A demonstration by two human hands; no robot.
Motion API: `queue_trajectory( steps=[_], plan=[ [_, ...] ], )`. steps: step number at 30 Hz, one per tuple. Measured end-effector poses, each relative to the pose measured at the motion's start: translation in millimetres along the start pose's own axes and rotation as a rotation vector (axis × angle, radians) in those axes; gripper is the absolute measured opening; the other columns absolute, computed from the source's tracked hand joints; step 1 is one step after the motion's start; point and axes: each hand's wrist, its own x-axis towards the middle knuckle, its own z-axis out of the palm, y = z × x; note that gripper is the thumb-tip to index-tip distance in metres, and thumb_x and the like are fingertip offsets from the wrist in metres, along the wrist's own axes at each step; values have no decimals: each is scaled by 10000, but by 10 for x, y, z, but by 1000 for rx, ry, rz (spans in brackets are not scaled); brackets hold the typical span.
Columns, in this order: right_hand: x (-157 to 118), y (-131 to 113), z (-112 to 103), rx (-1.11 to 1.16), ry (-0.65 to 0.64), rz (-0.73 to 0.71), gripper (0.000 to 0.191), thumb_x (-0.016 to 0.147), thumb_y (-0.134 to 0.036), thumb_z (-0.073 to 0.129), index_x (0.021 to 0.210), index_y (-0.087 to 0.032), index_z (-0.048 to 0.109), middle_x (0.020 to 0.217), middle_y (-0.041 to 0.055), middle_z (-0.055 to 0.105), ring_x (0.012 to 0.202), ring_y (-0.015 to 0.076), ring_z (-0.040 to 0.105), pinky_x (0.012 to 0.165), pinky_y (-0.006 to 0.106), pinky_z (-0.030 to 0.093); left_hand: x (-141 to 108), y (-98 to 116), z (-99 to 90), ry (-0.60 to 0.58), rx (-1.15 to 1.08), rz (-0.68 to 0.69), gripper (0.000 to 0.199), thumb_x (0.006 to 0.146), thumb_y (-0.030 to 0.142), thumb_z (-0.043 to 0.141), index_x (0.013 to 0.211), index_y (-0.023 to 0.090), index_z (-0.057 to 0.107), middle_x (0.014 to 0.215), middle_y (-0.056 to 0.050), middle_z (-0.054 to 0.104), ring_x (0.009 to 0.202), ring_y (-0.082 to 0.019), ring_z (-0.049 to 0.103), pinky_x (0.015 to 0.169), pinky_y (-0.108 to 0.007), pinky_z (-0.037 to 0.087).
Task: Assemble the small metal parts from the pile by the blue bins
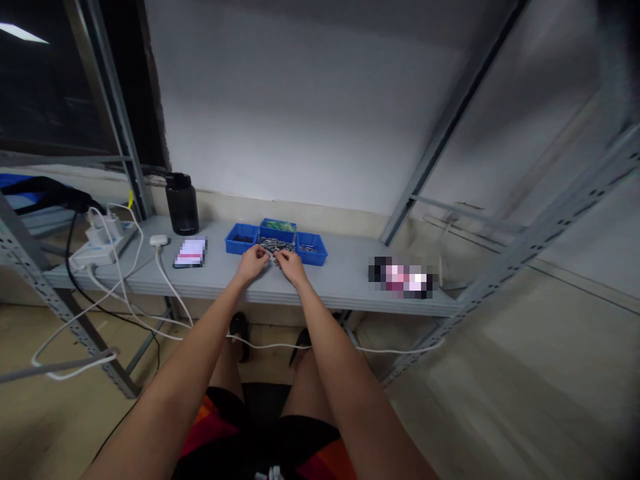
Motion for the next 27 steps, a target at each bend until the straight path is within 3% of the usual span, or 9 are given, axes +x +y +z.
queue_trajectory(
  steps=[7,19,27],
  plan=[
    [-19,-17,1,56,8,-61,245,758,-418,655,795,-181,705,800,37,732,774,186,651,734,272,483,12,-34,-2,-44,50,-12,115,719,206,613,806,142,652,755,-36,687,703,-164,603,703,-265,462],
    [39,97,38,91,20,-35,153,816,-328,558,814,-195,633,731,19,689,698,162,637,709,274,496,14,-30,-6,-115,77,24,136,750,213,619,827,140,704,816,-66,733,750,-176,636,735,-265,481],
    [26,36,23,81,39,34,168,861,-327,532,834,-184,615,732,25,692,636,141,612,656,255,496,-29,45,-24,-113,110,-8,205,821,259,591,893,133,736,874,-93,751,792,-211,664,767,-294,490]
  ],
)
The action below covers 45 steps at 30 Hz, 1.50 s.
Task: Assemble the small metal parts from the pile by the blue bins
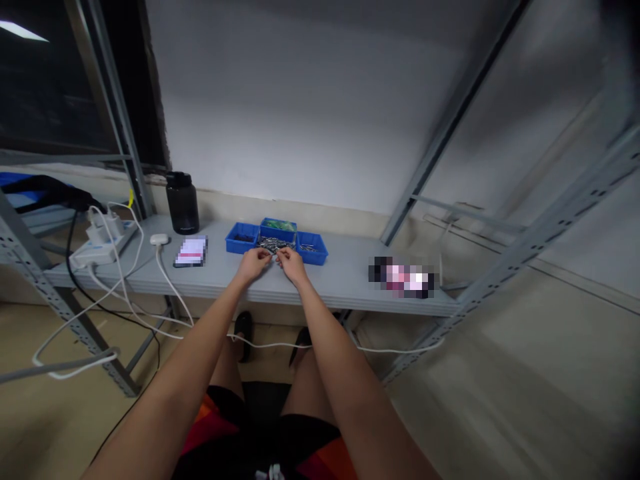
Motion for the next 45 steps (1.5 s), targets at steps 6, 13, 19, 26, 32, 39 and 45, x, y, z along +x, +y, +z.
queue_trajectory(
  steps=[6,13,19,26,32,39,45],
  plan=[
    [-20,-27,-17,-192,47,-47,210,898,-272,490,963,-173,664,802,48,714,748,172,654,781,295,503,22,267,-140,116,390,166,188,855,240,567,933,153,714,970,-136,724,971,-258,633,881,-323,461],
    [-80,-92,58,-668,-95,-119,403,910,-210,483,1297,-181,594,1347,138,576,1208,253,548,1026,370,417,349,397,-642,259,674,-22,259,837,208,589,1045,63,643,1095,-248,639,1132,-373,540,947,-430,410],
    [-45,-230,75,-933,-329,-148,413,975,-343,402,1333,-251,586,1467,98,484,1268,316,505,1051,461,386,192,286,-384,120,611,107,269,892,219,494,1078,133,667,1091,-176,677,1031,-277,615,860,-315,457],
    [-71,-223,36,-841,-177,-142,310,932,-220,467,1119,-178,710,1198,151,673,1088,274,630,923,363,471,4,-16,-126,-65,271,27,257,816,182,535,956,144,746,929,-111,754,862,-245,676,799,-285,480],
    [-46,-97,20,-724,-98,-112,319,911,-117,467,1084,-191,724,1162,123,694,1075,238,638,941,322,464,-15,-4,-163,-58,240,36,261,794,178,546,934,128,761,905,-122,758,826,-246,679,791,-289,485],
    [16,-40,-39,-398,-77,-161,242,873,-114,534,1001,-199,722,1052,62,740,965,180,670,916,306,491,15,-90,-119,11,124,18,332,803,202,565,1084,115,720,1006,-131,751,859,-235,679,834,-302,500],
    [28,-50,-44,-214,-117,-150,188,801,-118,591,912,-194,724,979,40,755,898,164,677,903,325,505,14,-87,-139,-32,121,42,266,810,266,568,952,146,758,926,-103,762,842,-232,678,831,-302,503]
  ],
)
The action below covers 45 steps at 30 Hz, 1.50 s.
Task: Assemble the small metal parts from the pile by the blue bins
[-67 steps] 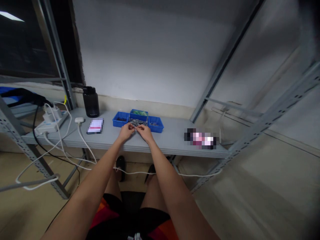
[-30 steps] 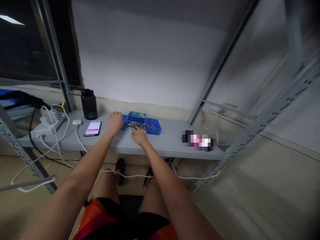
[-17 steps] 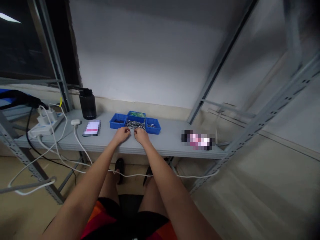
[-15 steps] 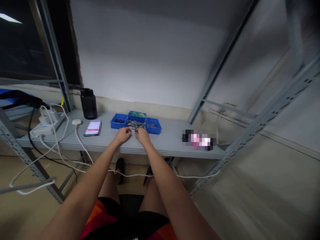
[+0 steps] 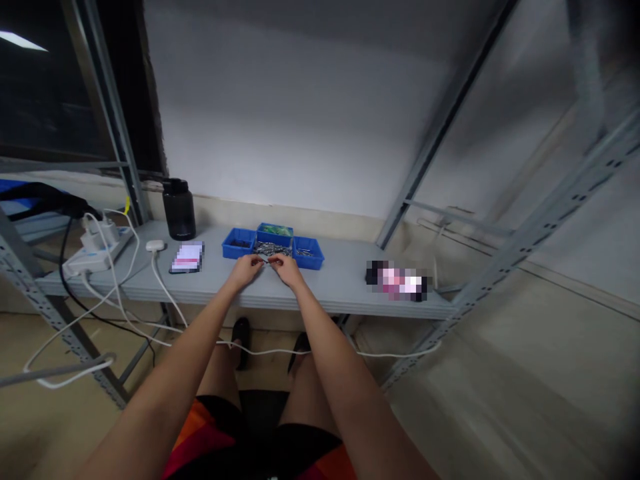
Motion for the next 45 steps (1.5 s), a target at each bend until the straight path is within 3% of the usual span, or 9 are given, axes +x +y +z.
queue_trajectory(
  steps=[3,11,16,21,25,29,35,40,45],
  plan=[
    [-6,-10,-1,32,-4,5,193,790,-117,584,891,-200,726,974,33,756,893,162,678,899,323,506,-4,7,-16,-27,-21,9,236,796,271,567,857,159,765,841,-87,761,809,-232,667,818,-308,498],
    [-21,-18,-11,40,-34,-4,194,780,-112,585,889,-183,730,962,47,754,891,172,680,895,327,504,-5,2,-10,-26,-93,18,274,797,320,557,863,143,756,813,-65,745,757,-200,648,740,-274,479],
    [-22,-3,-5,39,-39,2,201,784,-134,601,926,-194,729,990,42,750,881,169,674,895,322,500,8,0,-10,-44,-125,-30,235,778,275,540,783,134,728,660,-33,685,643,-169,591,669,-264,454],
    [-27,11,13,-44,-6,26,219,790,-211,678,1003,-173,710,970,58,739,815,158,647,811,279,496,21,-21,6,23,-205,-73,171,749,250,520,721,143,651,641,-20,640,612,-153,557,642,-260,425],
    [-45,-8,21,-210,-102,-12,133,817,-217,676,939,-175,709,859,36,715,776,154,624,760,262,478,14,-16,-4,98,-234,-99,137,732,266,513,704,162,597,636,-5,610,631,-156,545,657,-262,425],
    [-66,-48,22,-406,-164,-113,170,892,-288,613,956,-181,730,973,86,695,950,195,617,878,301,455,6,-9,-12,121,-239,-104,121,731,268,511,683,172,565,620,2,589,639,-159,538,658,-266,418],
    [-90,-47,49,-591,-79,-5,326,930,-372,554,1136,-163,696,1209,161,622,1157,266,542,1018,375,393,2,-9,-12,93,-228,-97,110,739,237,505,696,164,576,640,-6,608,634,-157,549,658,-266,419],
    [-60,-4,36,-362,8,4,259,893,-218,570,1118,-160,685,1074,107,690,1008,203,621,933,309,450,1,-11,-16,95,-206,-87,132,755,257,519,724,160,602,682,-26,650,668,-173,575,693,-278,439],
    [-35,14,30,-86,-12,-14,206,880,-239,578,1038,-184,697,875,38,726,785,161,646,779,277,494,15,-27,-5,71,-223,-71,138,746,268,511,709,163,593,676,-24,644,647,-166,566,677,-276,437]
  ],
)
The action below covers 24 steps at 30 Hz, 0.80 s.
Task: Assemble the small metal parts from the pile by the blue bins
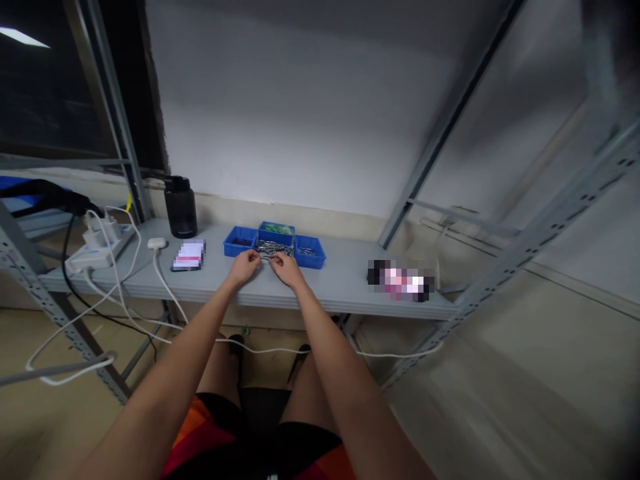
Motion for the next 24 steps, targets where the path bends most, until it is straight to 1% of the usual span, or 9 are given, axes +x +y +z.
queue_trajectory(
  steps=[4,9,12,15,19,21,24],
  plan=[
    [-2,4,1,39,-36,-28,159,866,-227,597,958,-178,717,869,48,733,793,166,652,783,279,492,6,-8,-2,-23,-24,27,152,742,288,514,710,161,591,676,-22,636,634,-158,553,666,-271,434],
    [-1,21,-2,34,-32,-58,193,866,-230,607,1024,-192,710,862,37,735,772,161,649,769,276,491,-5,4,-17,-50,-33,56,159,750,283,525,726,151,610,697,-30,650,633,-157,558,659,-270,442],
    [9,33,2,25,-28,-90,164,862,-217,609,974,-197,728,887,40,743,784,162,653,779,277,487,-6,6,-10,-47,-35,56,165,757,288,535,718,152,618,688,-27,651,618,-153,555,655,-269,438],
    [17,39,3,35,-5,-70,141,851,-212,623,936,-196,734,891,42,750,781,165,660,775,277,491,3,-5,10,-29,-40,26,188,765,315,550,732,150,635,671,-22,648,597,-148,548,637,-266,427],
    [13,30,-8,51,59,-42,114,844,-217,641,913,-190,728,876,47,753,778,166,667,761,267,494,14,-19,22,-25,-55,-7,272,783,372,554,827,134,678,715,-41,675,595,-151,562,616,-265,430],
    [5,14,-16,35,81,-36,99,845,-225,652,901,-187,723,869,49,751,780,168,668,754,263,491,10,-15,16,-51,-34,7,309,785,389,560,868,126,701,757,-58,701,621,-162,581,639,-272,447],
    [-8,-20,-27,-30,74,-68,82,852,-237,657,865,-187,720,859,51,747,780,171,663,751,262,481,-5,9,3,-112,-3,70,333,783,387,574,915,128,736,861,-83,743,722,-190,624,733,-291,478]
  ],
)
